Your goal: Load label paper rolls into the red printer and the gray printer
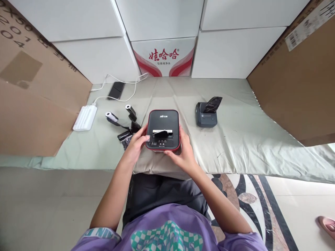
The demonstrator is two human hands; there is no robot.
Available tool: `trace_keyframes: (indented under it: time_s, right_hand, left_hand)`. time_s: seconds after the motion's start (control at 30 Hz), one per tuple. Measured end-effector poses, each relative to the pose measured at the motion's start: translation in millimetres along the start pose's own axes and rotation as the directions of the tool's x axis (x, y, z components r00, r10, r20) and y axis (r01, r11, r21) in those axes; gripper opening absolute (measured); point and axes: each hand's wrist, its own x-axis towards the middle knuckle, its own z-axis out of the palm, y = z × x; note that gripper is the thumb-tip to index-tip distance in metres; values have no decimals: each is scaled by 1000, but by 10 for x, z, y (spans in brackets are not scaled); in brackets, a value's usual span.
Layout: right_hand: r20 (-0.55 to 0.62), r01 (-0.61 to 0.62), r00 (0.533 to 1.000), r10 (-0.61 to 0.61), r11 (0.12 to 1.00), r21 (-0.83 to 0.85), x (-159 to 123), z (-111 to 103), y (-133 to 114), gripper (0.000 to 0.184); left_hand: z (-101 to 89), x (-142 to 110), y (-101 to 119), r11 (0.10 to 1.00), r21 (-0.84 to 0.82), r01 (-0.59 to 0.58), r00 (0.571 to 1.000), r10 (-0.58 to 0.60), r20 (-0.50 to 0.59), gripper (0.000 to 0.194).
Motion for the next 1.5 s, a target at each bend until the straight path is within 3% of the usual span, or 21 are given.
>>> trace_keyframes:
  time_s: [0.3, 0.43, 0.57, 0.67, 0.73, 0.83, 0.9, 1.0, 1.07, 1.17, 1.3, 1.4, 1.5]
  right_hand:
    - [-25, -17, 1000, 18, 999, 52, -13, 2, 57, 110]
    - [-40, -59, 997, 69, 975, 215, 146, -164, 37, 83]
    - [-120, -209, 952, 281, 886, 414, 639, -226, 121, 59]
    - [-148, -282, 896, 418, 794, 538, 1030, -92, 259, 50]
    - [-174, -287, 879, 443, 784, 550, 1174, 28, 341, 47]
    - [-205, -245, 899, 387, 832, 498, 1198, 150, 415, 46]
    - [-230, -198, 914, 333, 864, 463, 1158, 175, 442, 47]
    - [-269, -154, 915, 299, 878, 453, 1128, 175, 472, 47]
    - [-280, -140, 916, 289, 881, 452, 1139, 174, 488, 45]
    - [-285, -131, 917, 278, 886, 444, 1162, 180, 501, 42]
    - [-266, -151, 916, 301, 872, 466, 1154, 180, 499, 41]
    - [-245, -164, 917, 314, 858, 486, 1140, 176, 497, 41]
    - [-267, -157, 913, 308, 871, 466, 1142, 174, 496, 41]
  left_hand:
    - [27, -2, 0, 997, -67, 39, 999, -40, -26, 70]
    - [-12, -27, -52, 998, -58, 18, 999, -21, -47, 66]
    - [-50, -11, 56, 968, 219, -122, 979, 154, -137, 57]
    - [-29, 135, 292, 795, 559, -238, 950, 309, -35, 32]
    - [33, 300, 464, 675, 676, -295, 949, 286, 129, 20]
    - [197, 556, 673, 534, 764, -363, 931, 171, 323, 15]
    - [326, 673, 770, 341, 855, -391, 915, 43, 401, 13]
    - [472, 741, 855, 10, 902, -432, 888, -169, 428, 15]
    - [506, 740, 875, -81, 889, -451, 879, -215, 426, 19]
    - [454, 700, 882, -36, 877, -479, 869, -158, 469, 22]
    - [218, 509, 993, 218, 852, -476, 876, 37, 480, 28]
    - [-131, 249, 1194, 405, 800, -442, 894, 266, 359, 33]
    - [-677, 5, 1395, 525, 758, -388, 876, 466, 125, 36]
